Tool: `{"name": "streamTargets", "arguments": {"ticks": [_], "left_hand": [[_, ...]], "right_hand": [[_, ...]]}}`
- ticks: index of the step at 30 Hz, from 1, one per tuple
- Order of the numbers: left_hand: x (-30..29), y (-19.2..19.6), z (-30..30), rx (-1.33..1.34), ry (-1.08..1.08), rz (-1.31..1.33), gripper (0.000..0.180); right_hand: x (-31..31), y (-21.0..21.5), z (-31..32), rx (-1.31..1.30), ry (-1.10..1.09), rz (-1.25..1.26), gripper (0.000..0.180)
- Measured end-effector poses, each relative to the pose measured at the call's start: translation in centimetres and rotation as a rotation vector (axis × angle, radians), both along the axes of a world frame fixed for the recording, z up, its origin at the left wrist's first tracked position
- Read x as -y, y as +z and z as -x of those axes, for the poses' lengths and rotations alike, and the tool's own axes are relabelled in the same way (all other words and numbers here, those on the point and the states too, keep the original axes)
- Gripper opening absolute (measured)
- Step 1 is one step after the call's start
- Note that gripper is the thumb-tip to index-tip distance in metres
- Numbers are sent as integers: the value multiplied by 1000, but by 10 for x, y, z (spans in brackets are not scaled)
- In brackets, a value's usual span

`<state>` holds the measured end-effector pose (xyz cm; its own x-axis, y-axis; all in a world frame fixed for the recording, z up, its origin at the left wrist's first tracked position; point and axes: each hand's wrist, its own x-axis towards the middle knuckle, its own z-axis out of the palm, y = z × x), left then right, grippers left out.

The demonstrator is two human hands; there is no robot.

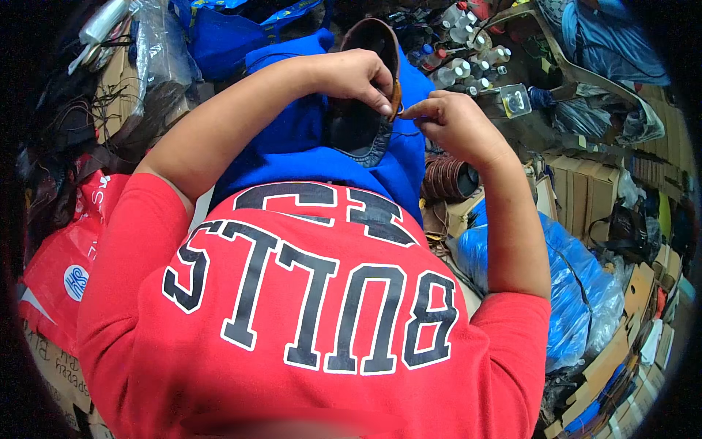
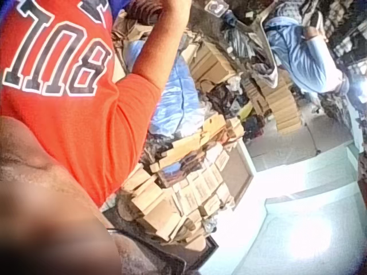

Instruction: Stitching and repairing a shoe by hand in a workshop.

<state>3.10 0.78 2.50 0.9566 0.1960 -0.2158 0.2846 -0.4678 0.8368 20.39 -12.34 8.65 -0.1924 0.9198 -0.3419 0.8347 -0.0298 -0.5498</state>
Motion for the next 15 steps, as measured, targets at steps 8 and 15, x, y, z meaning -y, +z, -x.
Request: {"name": "streamTargets", "arguments": {"ticks": [8, 15], "left_hand": [[-7, -12, -10, 7, -159, 296, 33], [-2, -11, -18, -63, -91, 201, 33]], "right_hand": [[2, 5, -12, -12, -85, 118, 28], [18, -13, -25, -269, -273, 276, 23]]}}
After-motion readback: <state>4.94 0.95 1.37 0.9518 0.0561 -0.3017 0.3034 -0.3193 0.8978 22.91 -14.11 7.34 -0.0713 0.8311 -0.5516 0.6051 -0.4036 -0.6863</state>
